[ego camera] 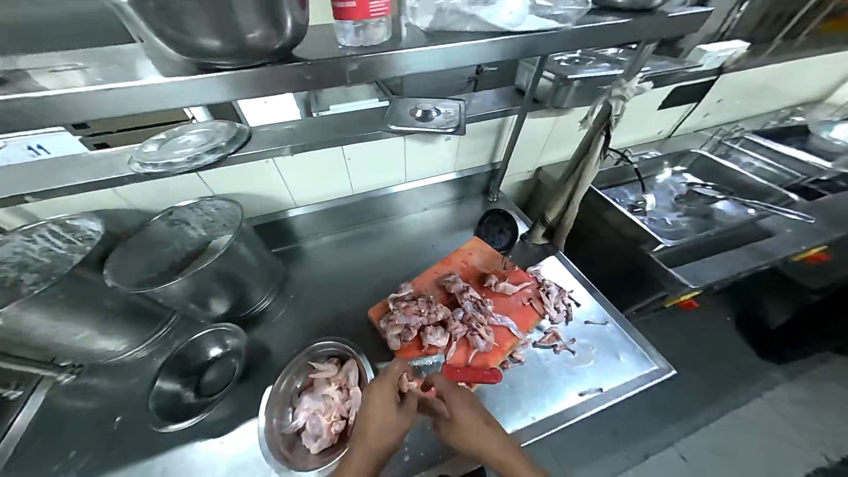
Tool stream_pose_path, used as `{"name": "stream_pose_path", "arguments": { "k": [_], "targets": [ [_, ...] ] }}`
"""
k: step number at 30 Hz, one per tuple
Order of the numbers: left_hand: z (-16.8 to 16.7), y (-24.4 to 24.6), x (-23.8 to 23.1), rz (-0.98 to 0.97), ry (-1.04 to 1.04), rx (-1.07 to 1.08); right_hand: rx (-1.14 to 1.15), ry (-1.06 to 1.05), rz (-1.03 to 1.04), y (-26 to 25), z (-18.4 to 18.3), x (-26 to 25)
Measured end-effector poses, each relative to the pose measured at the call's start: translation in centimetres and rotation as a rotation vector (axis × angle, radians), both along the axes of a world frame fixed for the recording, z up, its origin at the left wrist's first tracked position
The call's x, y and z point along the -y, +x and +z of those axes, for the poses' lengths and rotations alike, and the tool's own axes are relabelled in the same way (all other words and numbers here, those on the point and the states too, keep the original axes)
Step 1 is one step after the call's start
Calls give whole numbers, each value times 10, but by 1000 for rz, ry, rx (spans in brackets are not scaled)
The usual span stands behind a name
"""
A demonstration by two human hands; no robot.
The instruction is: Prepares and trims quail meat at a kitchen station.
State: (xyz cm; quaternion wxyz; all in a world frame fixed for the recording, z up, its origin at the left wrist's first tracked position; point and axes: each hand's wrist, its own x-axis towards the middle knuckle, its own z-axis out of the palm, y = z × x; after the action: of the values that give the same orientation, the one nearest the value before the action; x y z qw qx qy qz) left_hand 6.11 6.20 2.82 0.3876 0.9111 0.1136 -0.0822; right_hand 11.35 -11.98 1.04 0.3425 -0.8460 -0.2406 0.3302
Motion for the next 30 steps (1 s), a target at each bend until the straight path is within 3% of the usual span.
{"name": "stream_pose_path", "arguments": {
  "k": [2,4,7,11,14,17,20,26,30],
  "targets": [
    [-2,-1,13,90,8,95,146,-267,-8,-4,2,-1],
    [-2,-4,28,88,58,143,190,-372,-17,-8,9,-3],
    [-7,-10,49,5,30,201,222,-320,3,-10,17,-7],
    [-19,-13,47,-84,-105,313,63,-214,85,-4,9,2],
    [-27,-17,55,-171,104,353,31,-195,174,-8,3,12],
    [-40,-12,59,-250,333,560,39,-233,221,-2,7,16],
    [-50,-3,57,-274,401,739,32,-278,259,3,25,20],
    [-40,10,67,-260,381,741,35,-375,272,15,51,31],
    [-26,15,78,-196,452,581,23,-366,273,18,59,31]
  ]
}}
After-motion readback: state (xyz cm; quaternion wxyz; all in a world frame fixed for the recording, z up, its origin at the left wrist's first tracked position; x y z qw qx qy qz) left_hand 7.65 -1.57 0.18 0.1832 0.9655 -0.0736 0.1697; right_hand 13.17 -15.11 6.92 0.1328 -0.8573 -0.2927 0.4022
